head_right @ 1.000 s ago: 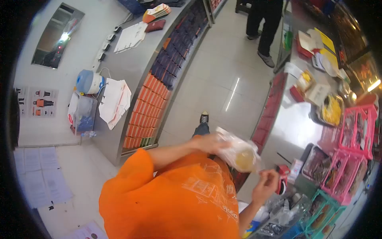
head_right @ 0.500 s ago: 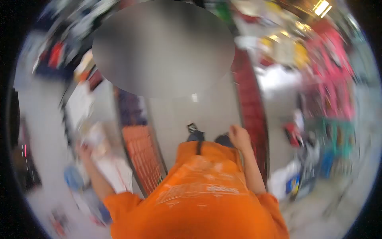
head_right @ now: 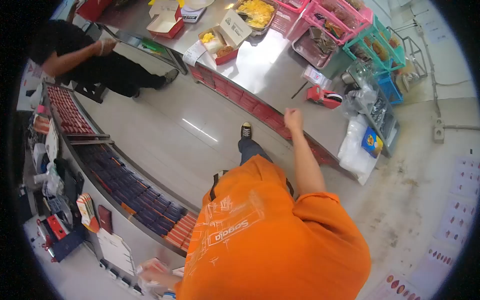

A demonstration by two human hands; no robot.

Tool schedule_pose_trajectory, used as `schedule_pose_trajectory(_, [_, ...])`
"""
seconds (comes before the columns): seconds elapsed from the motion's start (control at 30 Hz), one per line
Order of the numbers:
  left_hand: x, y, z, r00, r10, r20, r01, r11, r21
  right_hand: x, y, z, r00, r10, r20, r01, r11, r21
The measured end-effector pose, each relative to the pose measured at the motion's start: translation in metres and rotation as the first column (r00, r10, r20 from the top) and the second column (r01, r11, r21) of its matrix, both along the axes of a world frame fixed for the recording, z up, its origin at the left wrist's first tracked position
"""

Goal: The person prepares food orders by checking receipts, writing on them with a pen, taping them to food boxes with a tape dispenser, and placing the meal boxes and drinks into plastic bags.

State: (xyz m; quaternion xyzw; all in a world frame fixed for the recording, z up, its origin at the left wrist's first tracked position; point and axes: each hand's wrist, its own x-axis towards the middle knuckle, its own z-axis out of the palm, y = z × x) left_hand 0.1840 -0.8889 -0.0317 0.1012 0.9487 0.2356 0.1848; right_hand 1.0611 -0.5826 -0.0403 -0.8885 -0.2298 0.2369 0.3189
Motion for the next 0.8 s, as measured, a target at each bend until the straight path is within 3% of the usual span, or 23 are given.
schedule_pose_trajectory(0.07, [0.064, 0.08, -0.049, 0.967, -0.114, 0.227, 0.097, 0.992, 0.083, 0.03, 0.029, 0.005, 0.976, -0.165, -0.144, 0.147, 0.981, -0.129])
schedule_pose_trajectory(0.13, [0.143, 0.181, -0.098, 0.854, -0.334, 0.398, 0.245, 0.934, 0.258, 0.045, 0.054, 0.015, 0.987, -0.159, -0.008, 0.154, 0.966, -0.205])
schedule_pose_trajectory(0.17, [0.177, 0.231, -0.126, 0.722, -0.539, 0.435, 0.371, 0.831, 0.415, 0.052, 0.068, 0.011, 0.98, -0.121, 0.158, 0.154, 0.963, -0.219])
schedule_pose_trajectory(0.2, [0.263, 0.292, -0.132, 0.807, -0.42, 0.416, 0.282, 0.892, 0.354, 0.061, 0.075, 0.003, 0.944, -0.077, 0.321, 0.157, 0.96, -0.232])
schedule_pose_trajectory(0.27, [0.41, 0.395, -0.077, 0.66, -0.682, 0.314, 0.601, 0.731, 0.324, 0.094, 0.082, -0.035, 0.949, 0.031, 0.315, 0.039, 0.976, -0.214])
schedule_pose_trajectory(0.3, [0.448, 0.44, -0.099, 0.597, -0.751, 0.282, 0.696, 0.659, 0.285, 0.089, 0.088, 0.009, 0.868, 0.434, 0.242, -0.267, 0.819, -0.508])
schedule_pose_trajectory(0.33, [0.495, 0.485, -0.058, 0.531, -0.791, 0.304, 0.739, 0.608, 0.292, 0.087, 0.091, 0.017, 0.89, 0.4, 0.217, -0.315, 0.886, -0.34])
schedule_pose_trajectory(0.37, [0.52, 0.525, -0.132, 0.509, -0.835, 0.206, 0.756, 0.549, 0.356, 0.086, 0.093, 0.026, 0.907, 0.382, 0.177, -0.355, 0.92, -0.164])
schedule_pose_trajectory(0.4, [0.557, 0.563, -0.07, 0.545, -0.827, 0.14, 0.741, 0.553, 0.38, 0.086, 0.103, 0.029, 0.828, 0.521, 0.207, -0.394, 0.803, -0.447])
schedule_pose_trajectory(0.43, [0.58, 0.601, -0.053, 0.558, -0.818, 0.14, 0.72, 0.561, 0.409, 0.079, 0.118, 0.051, 0.814, 0.58, 0.028, -0.497, 0.721, -0.482])
schedule_pose_trajectory(0.47, [0.597, 0.636, -0.042, 0.576, -0.811, 0.1, 0.709, 0.557, 0.433, 0.093, 0.118, 0.01, 0.78, 0.622, 0.063, -0.533, 0.714, -0.454])
schedule_pose_trajectory(0.5, [0.607, 0.665, -0.025, 0.595, -0.791, 0.139, 0.684, 0.59, 0.43, 0.085, 0.123, -0.002, 0.755, 0.621, 0.211, -0.556, 0.777, -0.295])
schedule_pose_trajectory(0.53, [0.615, 0.694, -0.01, 0.602, -0.777, 0.183, 0.662, 0.614, 0.429, 0.075, 0.137, -0.011, 0.682, 0.68, 0.27, -0.668, 0.729, -0.148])
schedule_pose_trajectory(0.57, [0.623, 0.706, -0.005, 0.617, -0.781, 0.094, 0.688, 0.594, 0.417, 0.064, 0.145, -0.026, 0.616, 0.711, 0.338, -0.756, 0.655, 0.002])
schedule_pose_trajectory(0.63, [0.633, 0.729, 0.0, 0.622, -0.781, -0.058, 0.743, 0.566, 0.356, 0.037, 0.186, -0.087, 0.744, 0.648, -0.162, -0.593, 0.753, 0.284])
schedule_pose_trajectory(0.67, [0.636, 0.737, -0.001, 0.598, -0.787, -0.154, 0.781, 0.529, 0.331, 0.0, 0.211, -0.054, 0.761, 0.559, -0.328, -0.47, 0.825, 0.314])
schedule_pose_trajectory(0.7, [0.637, 0.741, 0.002, 0.573, -0.806, -0.148, 0.799, 0.51, 0.318, -0.05, 0.244, 0.012, 0.747, 0.448, -0.49, -0.333, 0.891, 0.308])
schedule_pose_trajectory(0.73, [0.64, 0.747, 0.009, 0.542, -0.829, -0.14, 0.819, 0.484, 0.307, -0.08, 0.276, 0.059, 0.737, 0.341, -0.584, -0.265, 0.94, 0.214])
schedule_pose_trajectory(0.77, [0.642, 0.753, 0.016, 0.504, -0.854, -0.13, 0.842, 0.452, 0.295, -0.096, 0.299, 0.084, 0.717, 0.216, -0.662, -0.194, 0.975, 0.109])
schedule_pose_trajectory(0.8, [0.64, 0.756, 0.021, 0.457, -0.871, -0.181, 0.875, 0.404, 0.269, -0.096, 0.317, 0.063, 0.732, 0.192, -0.654, -0.16, 0.981, 0.109])
